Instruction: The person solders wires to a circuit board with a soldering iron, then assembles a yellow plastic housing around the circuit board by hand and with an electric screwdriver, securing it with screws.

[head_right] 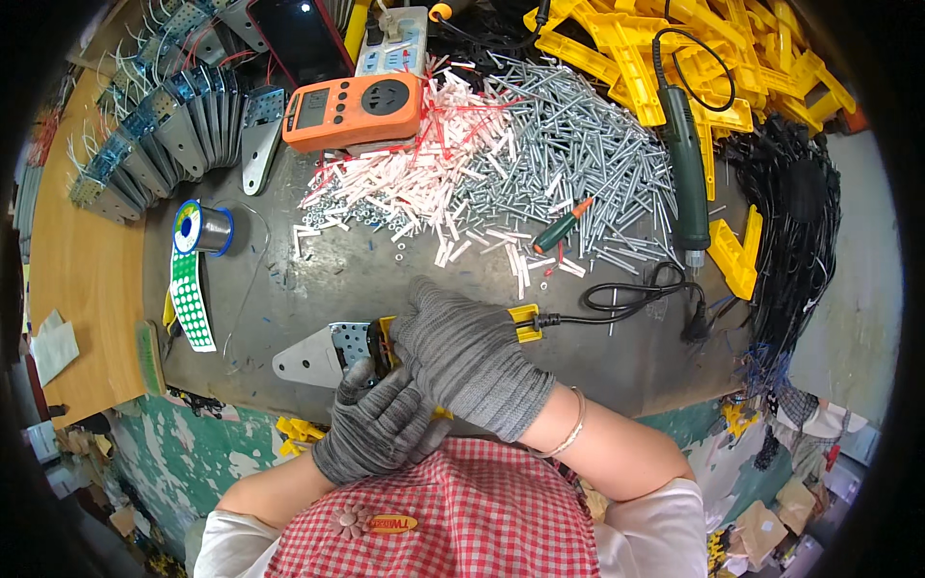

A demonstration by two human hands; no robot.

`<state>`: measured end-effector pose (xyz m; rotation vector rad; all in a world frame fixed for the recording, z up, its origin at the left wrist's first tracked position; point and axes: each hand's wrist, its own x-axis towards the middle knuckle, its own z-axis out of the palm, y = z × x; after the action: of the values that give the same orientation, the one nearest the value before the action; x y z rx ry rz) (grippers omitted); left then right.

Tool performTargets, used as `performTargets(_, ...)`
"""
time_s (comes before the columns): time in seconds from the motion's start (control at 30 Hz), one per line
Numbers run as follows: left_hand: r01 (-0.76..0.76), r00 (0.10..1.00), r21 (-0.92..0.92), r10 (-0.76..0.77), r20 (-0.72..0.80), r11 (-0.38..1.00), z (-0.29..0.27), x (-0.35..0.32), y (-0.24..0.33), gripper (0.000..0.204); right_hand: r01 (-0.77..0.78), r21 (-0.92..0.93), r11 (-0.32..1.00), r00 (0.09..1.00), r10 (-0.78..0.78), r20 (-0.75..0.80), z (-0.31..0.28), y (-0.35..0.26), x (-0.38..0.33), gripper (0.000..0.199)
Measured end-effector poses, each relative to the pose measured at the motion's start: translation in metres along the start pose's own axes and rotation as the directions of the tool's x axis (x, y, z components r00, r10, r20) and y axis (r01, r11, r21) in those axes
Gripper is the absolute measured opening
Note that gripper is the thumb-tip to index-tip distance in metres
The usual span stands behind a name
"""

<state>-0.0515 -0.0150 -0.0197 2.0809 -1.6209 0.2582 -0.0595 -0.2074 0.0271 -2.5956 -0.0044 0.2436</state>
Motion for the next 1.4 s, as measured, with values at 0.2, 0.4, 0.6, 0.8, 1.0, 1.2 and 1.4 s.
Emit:
performTargets(0.2,-0.008,0.998,0.009,0.007,0.056,1.000,-0.009,0.012,-0.001,0.023,0.173,0.031,0.984,0.973,-0.166,-0.158,0.009,0.007,0.000,0.016)
performTargets(0.4,-0.051,0.997,0.011,0.050,0.059,0.999,-0.005,0.005,-0.001,0.030,-0.001,0.039,0.999,0.969,0.010,-0.247,0.023,-0.004,-0.007,0.015)
performTargets(0.6,-0.040,0.994,0.017,0.038,0.101,0.999,-0.008,0.014,-0.002,0.023,-0.143,0.208,0.967,0.975,0.174,-0.136,0.019,0.004,0.006,0.029)
performTargets(0.8,-0.114,0.983,-0.056,0.121,0.140,0.992,-0.015,0.024,-0.004,0.031,-0.017,0.165,0.986,0.985,0.045,-0.166,0.025,-0.011,-0.013,0.019)
performTargets(1.0,-0.016,0.988,0.014,0.014,0.155,1.000,-0.019,0.021,0.003,0.033,-0.303,0.252,0.919,0.569,0.387,-0.725,-0.077,0.134,-0.105,0.048)
performTargets(1.2,-0.034,0.994,-0.016,0.035,0.099,0.999,-0.012,0.025,-0.001,0.030,-0.465,-0.349,0.813,0.694,0.091,-0.714,-0.111,0.204,-0.157,0.074)
performTargets(1.4,0.018,0.999,-0.034,-0.016,0.042,0.999,-0.008,0.016,0.000,0.029,-0.136,-0.039,0.990,0.584,0.049,-0.810,-0.078,0.074,-0.090,0.034)
